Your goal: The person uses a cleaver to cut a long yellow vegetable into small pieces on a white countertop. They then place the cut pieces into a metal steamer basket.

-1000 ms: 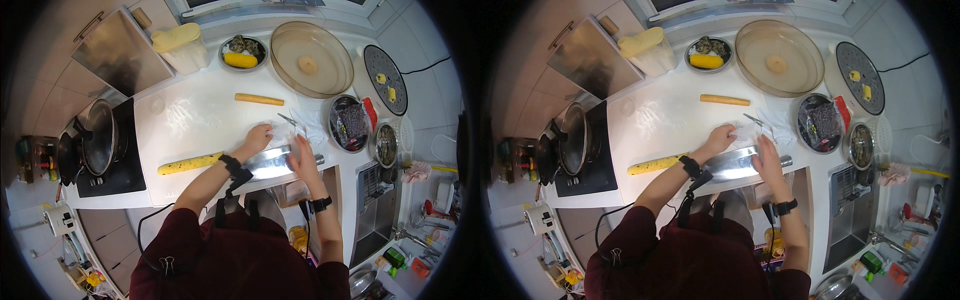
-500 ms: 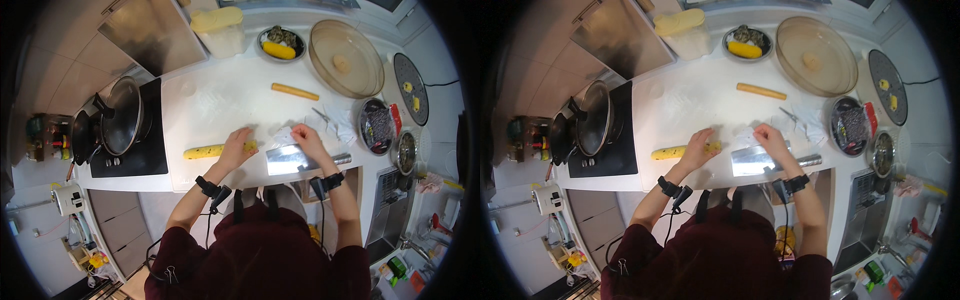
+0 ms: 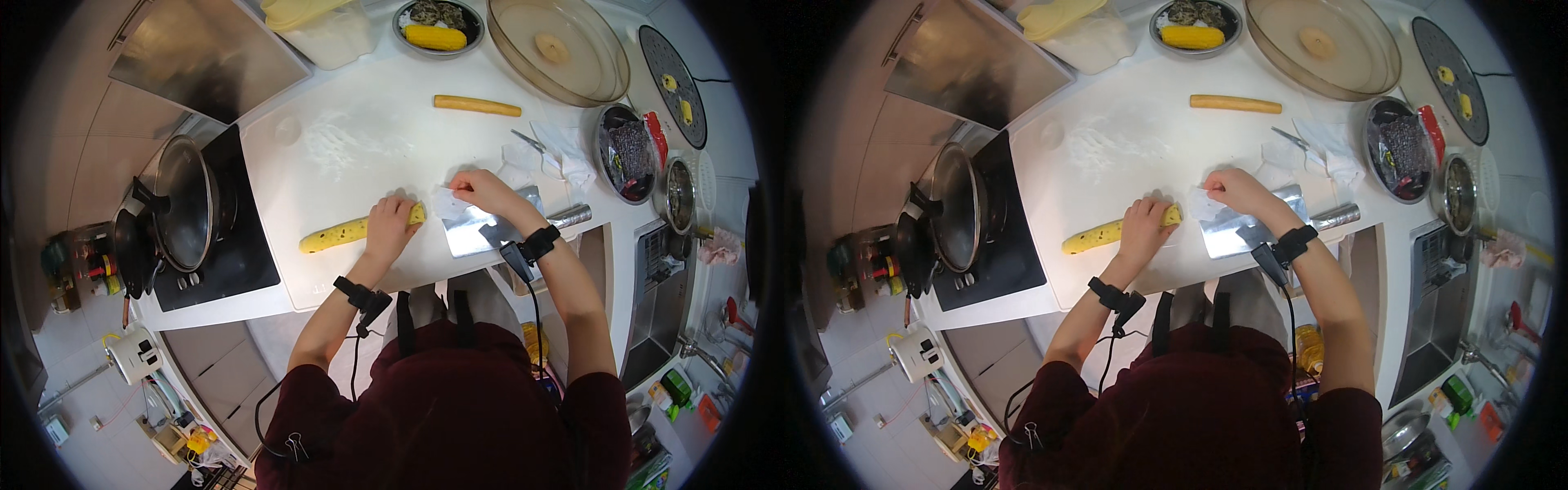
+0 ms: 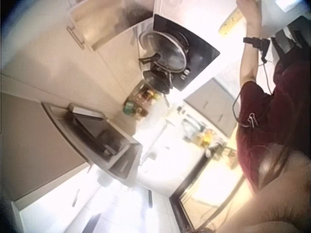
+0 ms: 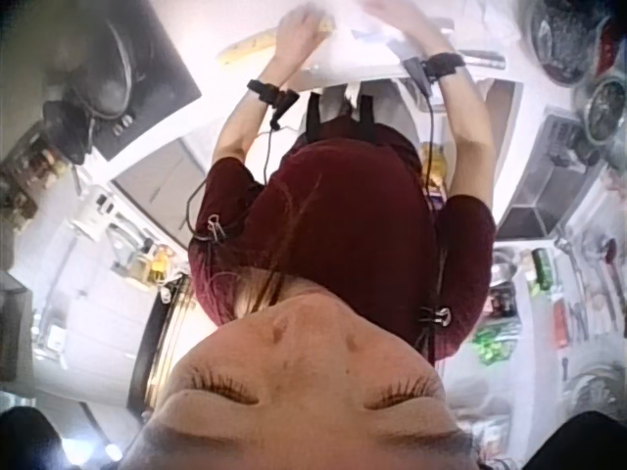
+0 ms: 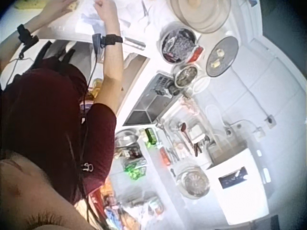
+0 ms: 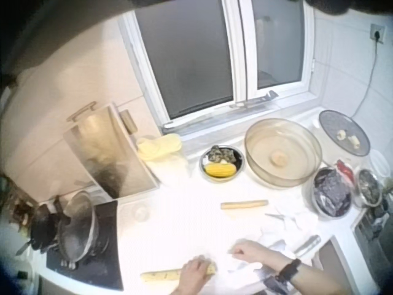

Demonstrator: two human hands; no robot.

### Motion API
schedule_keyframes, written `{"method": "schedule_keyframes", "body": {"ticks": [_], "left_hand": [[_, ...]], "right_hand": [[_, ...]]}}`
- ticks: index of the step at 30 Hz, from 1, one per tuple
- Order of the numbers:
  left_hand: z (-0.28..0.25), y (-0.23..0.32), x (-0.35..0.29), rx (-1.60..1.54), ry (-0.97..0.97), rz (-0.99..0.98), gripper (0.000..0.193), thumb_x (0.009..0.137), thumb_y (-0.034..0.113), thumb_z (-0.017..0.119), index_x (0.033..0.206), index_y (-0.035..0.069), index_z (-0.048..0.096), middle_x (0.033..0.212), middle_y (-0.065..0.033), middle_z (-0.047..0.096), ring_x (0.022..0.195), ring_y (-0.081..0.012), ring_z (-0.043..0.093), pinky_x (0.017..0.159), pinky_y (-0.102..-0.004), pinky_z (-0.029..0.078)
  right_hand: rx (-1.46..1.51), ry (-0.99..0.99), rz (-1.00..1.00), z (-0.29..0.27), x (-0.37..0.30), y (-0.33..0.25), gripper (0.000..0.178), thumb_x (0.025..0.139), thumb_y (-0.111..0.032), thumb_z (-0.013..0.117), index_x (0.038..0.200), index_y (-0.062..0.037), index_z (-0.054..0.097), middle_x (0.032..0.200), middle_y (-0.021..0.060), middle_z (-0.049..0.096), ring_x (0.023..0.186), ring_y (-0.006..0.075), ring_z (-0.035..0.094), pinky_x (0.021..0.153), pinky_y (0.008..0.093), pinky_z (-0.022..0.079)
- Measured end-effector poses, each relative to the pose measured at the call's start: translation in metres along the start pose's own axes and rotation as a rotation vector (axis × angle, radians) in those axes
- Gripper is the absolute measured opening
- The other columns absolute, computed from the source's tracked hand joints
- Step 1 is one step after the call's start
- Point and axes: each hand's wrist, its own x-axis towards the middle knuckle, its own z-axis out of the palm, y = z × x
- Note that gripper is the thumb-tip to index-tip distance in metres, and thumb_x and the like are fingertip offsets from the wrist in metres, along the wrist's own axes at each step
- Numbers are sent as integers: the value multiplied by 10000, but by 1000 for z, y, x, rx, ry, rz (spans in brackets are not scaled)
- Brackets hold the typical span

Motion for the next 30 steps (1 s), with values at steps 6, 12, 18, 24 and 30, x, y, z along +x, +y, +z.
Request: {"method": "schedule_keyframes", "body": {"ticks": [6, 12, 18, 24, 30], "left_hand": [[-17, -5, 4, -213, -9, -3, 411, 727, 135, 789, 1097, 49, 630, 1030, -113, 593, 936, -322, 592, 815, -402, 504], [-37, -14, -2, -393, -18, -50, 417, 759, 110, 789, 1133, 35, 620, 1095, -126, 594, 981, -317, 611, 835, -357, 523], [-36, -12, -2, -397, -27, -33, 421, 754, 93, 789, 1135, 35, 620, 1098, -124, 595, 984, -313, 612, 839, -361, 522], [-24, -8, 2, -336, -10, 24, 413, 724, 126, 794, 1102, 51, 646, 1051, -119, 617, 942, -324, 608, 809, -385, 514], [-17, -8, 7, -264, -23, 31, 441, 716, 149, 801, 1117, 51, 645, 1062, -125, 620, 938, -330, 596, 819, -409, 498]], "right_hand": [[-69, -42, -50, 10, 10, -3, 137, 807, -92, 662, 921, -17, 651, 846, 136, 682, 787, 287, 650, 709, 366, 508], [-93, -178, -115, 37, 43, -16, 187, 777, -70, 662, 960, -31, 661, 891, 147, 693, 833, 305, 659, 722, 384, 509], [-73, -327, -113, 51, 68, -26, 212, 814, -60, 636, 1021, -15, 641, 938, 148, 699, 880, 296, 666, 741, 385, 511], [36, -100, -174, 31, 44, -17, 188, 892, -63, 556, 1066, -23, 616, 980, 151, 677, 916, 296, 651, 799, 387, 512], [-383, 256, -190, -13, -60, -5, 343, 783, 16, 578, 1121, -42, 601, 1164, 170, 585, 1109, 356, 560, 938, 405, 479]]}}
